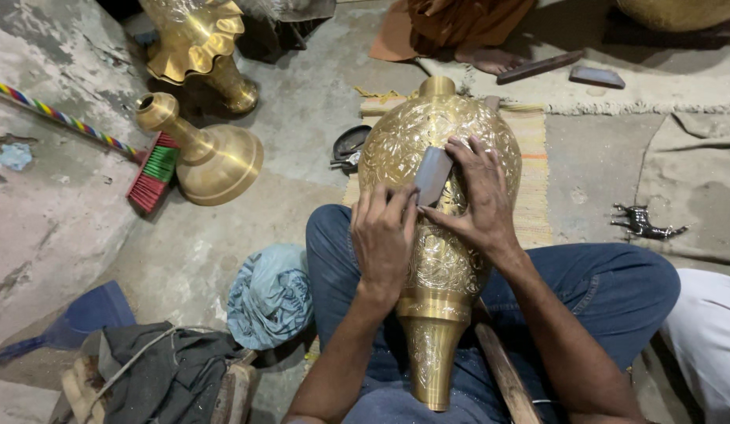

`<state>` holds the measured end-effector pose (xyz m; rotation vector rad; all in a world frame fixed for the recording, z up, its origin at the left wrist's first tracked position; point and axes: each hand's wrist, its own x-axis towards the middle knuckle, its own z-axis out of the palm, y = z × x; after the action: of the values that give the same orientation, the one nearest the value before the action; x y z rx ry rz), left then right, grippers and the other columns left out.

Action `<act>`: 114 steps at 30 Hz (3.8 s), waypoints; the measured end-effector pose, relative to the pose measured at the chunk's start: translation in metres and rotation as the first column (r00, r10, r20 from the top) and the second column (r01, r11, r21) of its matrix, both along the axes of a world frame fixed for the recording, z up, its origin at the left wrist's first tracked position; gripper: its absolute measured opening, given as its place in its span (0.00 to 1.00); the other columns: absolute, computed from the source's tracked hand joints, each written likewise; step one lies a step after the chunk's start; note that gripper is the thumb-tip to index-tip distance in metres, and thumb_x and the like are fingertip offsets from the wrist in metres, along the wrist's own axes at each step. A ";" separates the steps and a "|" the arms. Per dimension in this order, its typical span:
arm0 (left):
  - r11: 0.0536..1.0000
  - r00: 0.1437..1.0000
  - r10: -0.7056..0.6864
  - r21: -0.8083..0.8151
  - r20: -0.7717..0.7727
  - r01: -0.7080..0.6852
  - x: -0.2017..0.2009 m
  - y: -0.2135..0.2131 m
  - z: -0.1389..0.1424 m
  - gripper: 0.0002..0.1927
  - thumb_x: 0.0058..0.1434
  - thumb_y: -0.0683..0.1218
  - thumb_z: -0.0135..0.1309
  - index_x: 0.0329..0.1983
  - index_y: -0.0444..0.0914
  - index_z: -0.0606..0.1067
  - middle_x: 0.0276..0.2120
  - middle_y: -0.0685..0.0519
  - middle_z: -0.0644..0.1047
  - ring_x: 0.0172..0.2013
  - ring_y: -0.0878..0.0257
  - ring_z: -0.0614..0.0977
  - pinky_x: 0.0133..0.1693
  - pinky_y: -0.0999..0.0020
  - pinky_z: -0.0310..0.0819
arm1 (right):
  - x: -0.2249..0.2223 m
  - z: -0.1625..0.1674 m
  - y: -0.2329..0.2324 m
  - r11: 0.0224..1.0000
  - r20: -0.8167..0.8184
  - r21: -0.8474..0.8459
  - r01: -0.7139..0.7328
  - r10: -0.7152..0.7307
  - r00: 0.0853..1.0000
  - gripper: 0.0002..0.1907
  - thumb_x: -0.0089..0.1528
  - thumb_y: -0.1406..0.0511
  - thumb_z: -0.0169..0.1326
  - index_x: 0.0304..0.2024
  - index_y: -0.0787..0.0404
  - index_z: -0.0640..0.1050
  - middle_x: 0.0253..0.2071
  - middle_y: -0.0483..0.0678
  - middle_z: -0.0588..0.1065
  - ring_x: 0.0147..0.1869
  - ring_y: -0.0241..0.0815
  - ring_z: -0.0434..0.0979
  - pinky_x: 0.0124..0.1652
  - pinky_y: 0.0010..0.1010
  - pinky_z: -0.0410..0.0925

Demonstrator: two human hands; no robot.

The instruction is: The person sits on the floor with a large engraved brass vase held between their legs and rubs its surface with a small abrasive block, repositioning the block and working over different areas of the embossed decoration.

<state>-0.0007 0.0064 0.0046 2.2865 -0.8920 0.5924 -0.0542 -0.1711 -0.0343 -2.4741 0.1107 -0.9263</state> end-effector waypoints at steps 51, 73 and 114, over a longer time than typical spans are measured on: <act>1.000 0.989 0.001 -0.003 0.150 -0.001 0.038 -0.047 0.009 0.11 0.62 0.47 0.63 0.47 0.42 0.82 0.45 0.50 0.80 0.44 0.58 0.80 0.47 0.63 0.75 | -0.005 0.004 0.000 0.998 -0.020 0.052 -0.024 0.025 0.999 0.58 0.49 0.43 0.69 0.75 0.54 0.59 0.77 0.51 0.61 0.84 0.53 0.50 0.79 0.56 0.41; 1.000 0.999 0.012 0.007 0.044 -0.013 0.005 -0.010 -0.003 0.12 0.63 0.48 0.64 0.49 0.42 0.82 0.44 0.51 0.80 0.45 0.58 0.81 0.51 0.60 0.77 | -0.001 -0.005 -0.002 1.000 -0.003 0.008 -0.009 0.009 1.000 0.58 0.50 0.43 0.70 0.75 0.54 0.58 0.77 0.51 0.60 0.84 0.53 0.50 0.78 0.58 0.41; 1.000 0.993 -0.017 -0.023 0.114 0.020 0.039 -0.049 0.007 0.14 0.61 0.46 0.64 0.50 0.42 0.82 0.46 0.49 0.80 0.45 0.56 0.80 0.49 0.62 0.75 | -0.004 0.004 0.001 0.998 -0.018 0.054 -0.023 0.024 1.000 0.56 0.49 0.45 0.69 0.74 0.55 0.61 0.77 0.52 0.62 0.84 0.55 0.50 0.79 0.58 0.41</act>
<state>0.0382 -0.0431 0.0118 2.2390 -0.9540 0.7276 -0.0579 -0.1702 -0.0303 -2.4303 0.1113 -0.8794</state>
